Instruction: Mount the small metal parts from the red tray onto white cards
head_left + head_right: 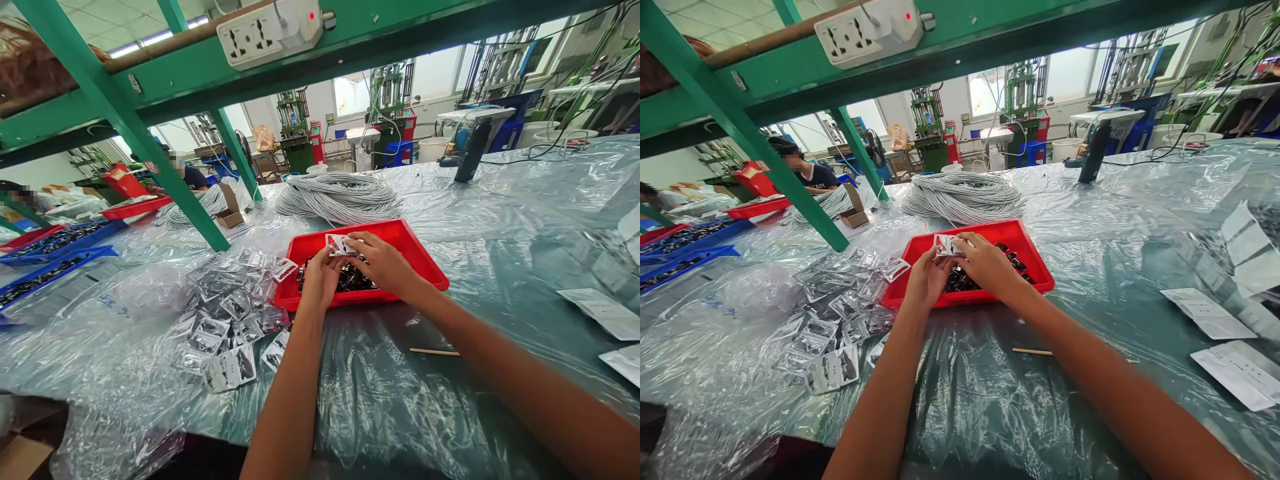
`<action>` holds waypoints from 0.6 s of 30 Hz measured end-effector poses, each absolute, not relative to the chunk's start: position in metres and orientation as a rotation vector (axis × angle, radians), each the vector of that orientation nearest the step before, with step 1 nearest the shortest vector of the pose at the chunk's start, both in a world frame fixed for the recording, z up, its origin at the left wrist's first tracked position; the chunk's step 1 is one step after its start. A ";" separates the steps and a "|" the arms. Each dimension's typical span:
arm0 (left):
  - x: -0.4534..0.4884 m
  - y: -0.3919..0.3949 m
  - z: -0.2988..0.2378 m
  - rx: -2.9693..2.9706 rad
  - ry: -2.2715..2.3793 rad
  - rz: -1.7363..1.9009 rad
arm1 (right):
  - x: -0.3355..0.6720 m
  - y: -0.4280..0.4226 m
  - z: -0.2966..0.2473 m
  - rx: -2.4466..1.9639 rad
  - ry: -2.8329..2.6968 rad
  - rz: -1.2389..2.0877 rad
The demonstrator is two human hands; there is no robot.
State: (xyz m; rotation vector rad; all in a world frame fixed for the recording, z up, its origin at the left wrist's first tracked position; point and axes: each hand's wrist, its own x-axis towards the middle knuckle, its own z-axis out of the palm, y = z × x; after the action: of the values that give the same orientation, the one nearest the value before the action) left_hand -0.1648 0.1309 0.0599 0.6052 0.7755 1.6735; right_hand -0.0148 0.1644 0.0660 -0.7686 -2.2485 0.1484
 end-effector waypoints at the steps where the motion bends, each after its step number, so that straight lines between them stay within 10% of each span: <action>1: -0.163 0.129 0.061 0.607 0.766 1.670 | -0.016 0.163 0.064 -0.775 -2.258 0.144; 18: -0.170 0.128 0.054 0.998 0.868 1.681 | -0.027 0.156 0.054 -0.683 -1.925 0.419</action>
State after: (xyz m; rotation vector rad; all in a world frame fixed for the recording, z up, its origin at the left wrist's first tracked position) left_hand -0.1702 0.1275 0.0536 0.9977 0.8679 1.6813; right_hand -0.0268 0.1555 0.0540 -0.6828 -1.9253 0.4192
